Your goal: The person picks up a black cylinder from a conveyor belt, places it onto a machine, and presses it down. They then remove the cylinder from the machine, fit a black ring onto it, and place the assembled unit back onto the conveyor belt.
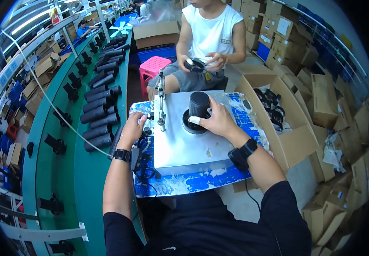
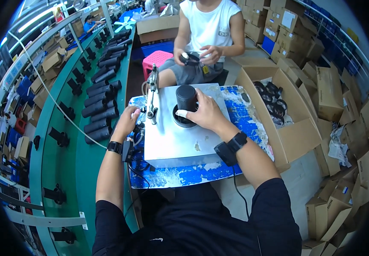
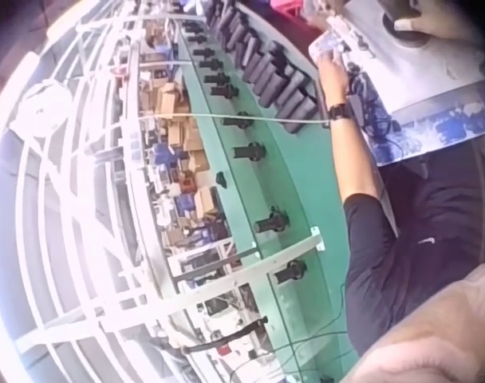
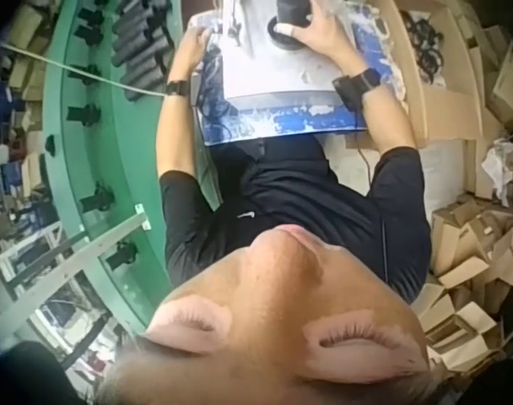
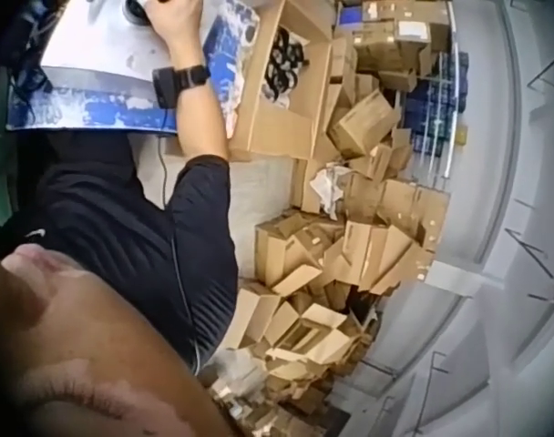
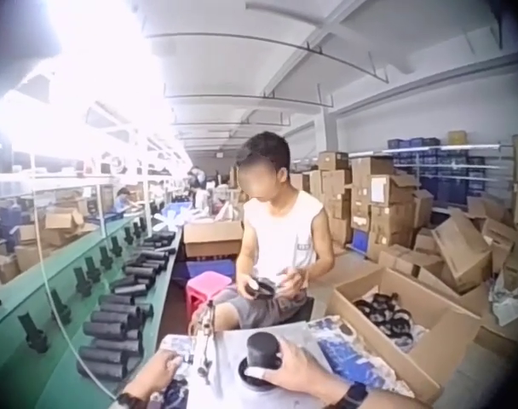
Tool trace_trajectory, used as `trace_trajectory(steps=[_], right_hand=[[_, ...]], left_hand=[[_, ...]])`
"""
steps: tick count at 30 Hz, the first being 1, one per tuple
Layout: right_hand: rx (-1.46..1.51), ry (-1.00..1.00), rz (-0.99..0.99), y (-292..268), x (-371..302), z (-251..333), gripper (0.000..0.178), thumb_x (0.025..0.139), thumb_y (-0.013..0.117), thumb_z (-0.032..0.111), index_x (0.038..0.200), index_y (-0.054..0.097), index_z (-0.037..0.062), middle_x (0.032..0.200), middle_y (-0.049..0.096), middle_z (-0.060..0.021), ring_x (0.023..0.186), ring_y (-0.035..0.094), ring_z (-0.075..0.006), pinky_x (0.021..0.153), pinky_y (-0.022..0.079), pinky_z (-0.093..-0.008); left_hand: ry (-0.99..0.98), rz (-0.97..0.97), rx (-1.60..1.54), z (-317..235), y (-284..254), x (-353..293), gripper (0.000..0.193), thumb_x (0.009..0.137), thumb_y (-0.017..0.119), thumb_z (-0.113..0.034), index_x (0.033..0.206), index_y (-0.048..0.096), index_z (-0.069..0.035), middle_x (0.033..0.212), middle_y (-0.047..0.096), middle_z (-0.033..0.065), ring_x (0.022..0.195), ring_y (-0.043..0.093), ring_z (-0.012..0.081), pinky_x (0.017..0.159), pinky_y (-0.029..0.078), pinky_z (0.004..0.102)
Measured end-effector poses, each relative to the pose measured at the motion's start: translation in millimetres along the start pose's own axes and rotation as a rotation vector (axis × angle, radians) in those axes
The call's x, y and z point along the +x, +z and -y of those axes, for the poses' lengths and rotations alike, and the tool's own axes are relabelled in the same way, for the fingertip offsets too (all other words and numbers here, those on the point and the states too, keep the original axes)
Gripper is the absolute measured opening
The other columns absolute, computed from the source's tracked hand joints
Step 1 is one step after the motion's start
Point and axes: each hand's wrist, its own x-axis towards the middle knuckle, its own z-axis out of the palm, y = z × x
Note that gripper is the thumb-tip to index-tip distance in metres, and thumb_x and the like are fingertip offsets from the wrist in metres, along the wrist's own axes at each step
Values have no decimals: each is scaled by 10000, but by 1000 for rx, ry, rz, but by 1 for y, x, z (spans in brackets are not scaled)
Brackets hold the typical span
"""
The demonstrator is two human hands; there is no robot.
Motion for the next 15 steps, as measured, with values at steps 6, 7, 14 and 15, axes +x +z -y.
trace_trajectory(steps=[6, 7, 14, 15], right_hand=[[12, 1, 12, -1, 1, -6, 769, 784, 940, 401, 1351, 627, -13, 1162, 770, -207, 1073, 760, -352, 977, 585, -437], [28, 7, 2, 1, 0, -7, 765, 783, 941, 401, 1343, 628, -17, 1155, 772, -205, 1065, 762, -347, 969, 588, -433], [33, -53, -20, 11, 2, -3, 732, 786, 940, 355, 1336, 634, -18, 1143, 775, -199, 1034, 770, -314, 943, 598, -412], [30, -57, -26, 5, 1, -8, 721, 787, 940, 341, 1332, 637, -19, 1143, 776, -198, 1034, 771, -305, 944, 598, -408]], left_hand=[[-104, 23, -29, -5, -2, 0, 489, 1119, 552, -372, 1396, 648, 20, 1383, 671, 268, 1333, 619, 411, 1122, 487, 435], [-104, 18, -27, -7, -4, -1, 489, 1119, 552, -372, 1396, 648, 20, 1383, 671, 268, 1333, 619, 411, 1122, 487, 435], [120, -452, 13, -29, -22, -63, 468, 1100, 613, -247, 1509, 568, -25, 1458, 627, 188, 1184, 684, 317, 1037, 528, 381], [130, -415, -115, -57, -25, -77, 444, 1075, 632, -186, 1483, 583, -16, 1403, 631, 155, 1070, 656, 253, 951, 522, 338]])
